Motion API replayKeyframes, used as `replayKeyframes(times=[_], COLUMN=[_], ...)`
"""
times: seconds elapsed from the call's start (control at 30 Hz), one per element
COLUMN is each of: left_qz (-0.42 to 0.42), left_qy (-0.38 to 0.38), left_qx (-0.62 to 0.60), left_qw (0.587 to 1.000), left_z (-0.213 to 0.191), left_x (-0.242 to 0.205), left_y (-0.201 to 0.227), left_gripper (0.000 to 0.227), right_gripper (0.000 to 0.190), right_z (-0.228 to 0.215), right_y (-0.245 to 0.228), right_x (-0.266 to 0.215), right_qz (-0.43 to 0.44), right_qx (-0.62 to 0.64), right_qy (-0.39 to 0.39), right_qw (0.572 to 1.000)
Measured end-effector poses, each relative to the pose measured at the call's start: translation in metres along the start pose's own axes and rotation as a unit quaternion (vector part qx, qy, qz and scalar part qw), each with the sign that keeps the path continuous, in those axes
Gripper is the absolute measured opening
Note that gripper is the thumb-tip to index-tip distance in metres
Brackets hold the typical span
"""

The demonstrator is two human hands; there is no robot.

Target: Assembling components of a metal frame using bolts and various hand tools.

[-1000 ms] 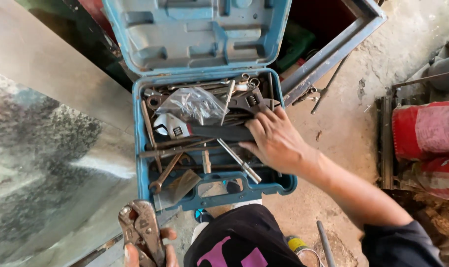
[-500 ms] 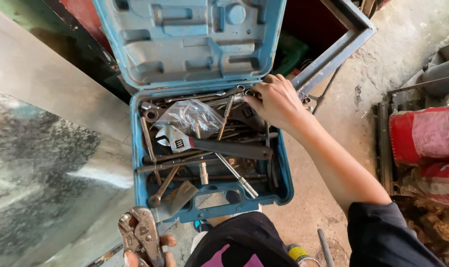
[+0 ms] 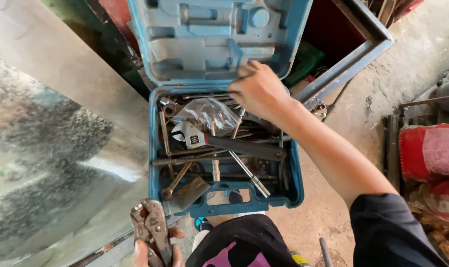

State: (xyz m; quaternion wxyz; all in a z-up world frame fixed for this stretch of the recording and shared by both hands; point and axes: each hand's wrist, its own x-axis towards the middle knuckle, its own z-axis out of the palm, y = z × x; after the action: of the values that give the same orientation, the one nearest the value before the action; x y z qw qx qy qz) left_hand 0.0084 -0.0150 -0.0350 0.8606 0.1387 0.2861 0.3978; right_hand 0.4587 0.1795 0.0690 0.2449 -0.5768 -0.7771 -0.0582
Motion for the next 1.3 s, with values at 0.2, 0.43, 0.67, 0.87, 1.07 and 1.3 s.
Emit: replayKeyframes(times=[0.2,0.43,0.67,0.87,1.07,1.3], left_qz=[-0.047,0.048,0.044,0.065,0.076,0.086], left_qy=[-0.112,-0.031,-0.038,-0.035,-0.056,-0.032], left_qx=[-0.051,-0.012,-0.023,-0.025,-0.038,-0.033], left_qw=[0.991,0.998,0.998,0.997,0.995,0.995], left_z=[-0.013,0.040,0.016,0.054,0.057,0.054], left_x=[0.022,0.012,0.010,0.007,-0.002,-0.017], left_y=[0.007,0.017,0.012,0.035,0.039,0.043], left_gripper=[0.083,0.064,0.072,0.061,0.057,0.056], right_gripper=[0.015,0.020,0.031,0.025,0.031,0.033], right_z=[0.033,0.008,-0.057,-0.059,-0.036,-0.033], right_y=[-0.014,0.020,-0.055,-0.145,-0.197,-0.225], right_x=[0.033,0.030,0.009,0.011,0.028,0.053], right_qz=[-0.030,-0.030,0.168,0.073,-0.125,-0.019], right_qx=[-0.184,0.009,0.531,0.610,0.412,0.368], right_qy=[-0.228,-0.195,-0.250,-0.405,-0.271,-0.458], right_qw=[0.956,0.980,0.792,0.677,0.861,0.809])
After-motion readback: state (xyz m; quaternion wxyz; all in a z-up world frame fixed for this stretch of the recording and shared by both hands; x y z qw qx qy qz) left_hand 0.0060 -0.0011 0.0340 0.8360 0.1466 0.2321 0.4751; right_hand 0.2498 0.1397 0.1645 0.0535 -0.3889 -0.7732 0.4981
